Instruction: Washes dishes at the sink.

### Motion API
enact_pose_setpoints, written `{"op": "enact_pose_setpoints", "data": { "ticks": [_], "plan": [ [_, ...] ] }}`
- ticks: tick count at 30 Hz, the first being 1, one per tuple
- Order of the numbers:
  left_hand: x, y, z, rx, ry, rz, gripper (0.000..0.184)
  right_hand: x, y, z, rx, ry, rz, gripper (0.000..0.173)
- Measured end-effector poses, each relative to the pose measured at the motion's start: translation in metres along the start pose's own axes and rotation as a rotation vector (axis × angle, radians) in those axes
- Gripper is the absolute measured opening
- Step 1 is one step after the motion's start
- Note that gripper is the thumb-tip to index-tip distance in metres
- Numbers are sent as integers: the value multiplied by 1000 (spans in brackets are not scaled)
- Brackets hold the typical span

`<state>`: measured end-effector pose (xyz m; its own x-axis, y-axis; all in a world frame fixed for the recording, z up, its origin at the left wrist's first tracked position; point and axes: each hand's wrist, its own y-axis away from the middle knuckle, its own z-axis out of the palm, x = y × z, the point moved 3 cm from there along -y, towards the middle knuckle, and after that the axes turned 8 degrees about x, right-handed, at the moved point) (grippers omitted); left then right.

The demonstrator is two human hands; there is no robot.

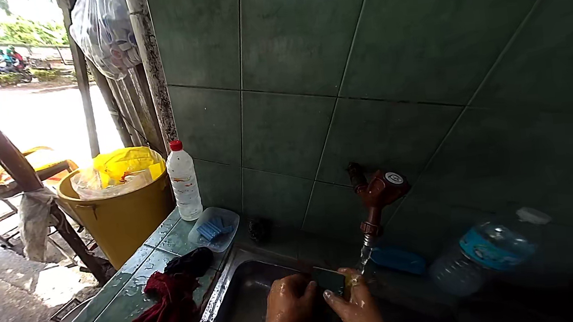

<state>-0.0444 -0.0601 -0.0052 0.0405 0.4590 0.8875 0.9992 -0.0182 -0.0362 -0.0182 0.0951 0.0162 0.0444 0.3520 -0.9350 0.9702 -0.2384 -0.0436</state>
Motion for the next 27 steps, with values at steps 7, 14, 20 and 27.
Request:
{"op": "enact_pose_setpoints", "data": {
  "ticks": [7, 14, 20, 27],
  "plan": [
    [-58, 24, -23, -224, -110, -245, 45, 34, 6, 31, -616, 758, 150, 66],
    [-47, 37, -24, -126, -182, -265, 34, 62, 57, 57, -858, 1148, 31, 55],
    [-45, 38, -26, -110, -170, -301, 32, 86, 88, 42, -1121, 1123, 61, 69],
    [-42, 36, -26, -146, -205, -278, 37, 52, 116, 96, -976, 989, -409, 43]
  ]
}}
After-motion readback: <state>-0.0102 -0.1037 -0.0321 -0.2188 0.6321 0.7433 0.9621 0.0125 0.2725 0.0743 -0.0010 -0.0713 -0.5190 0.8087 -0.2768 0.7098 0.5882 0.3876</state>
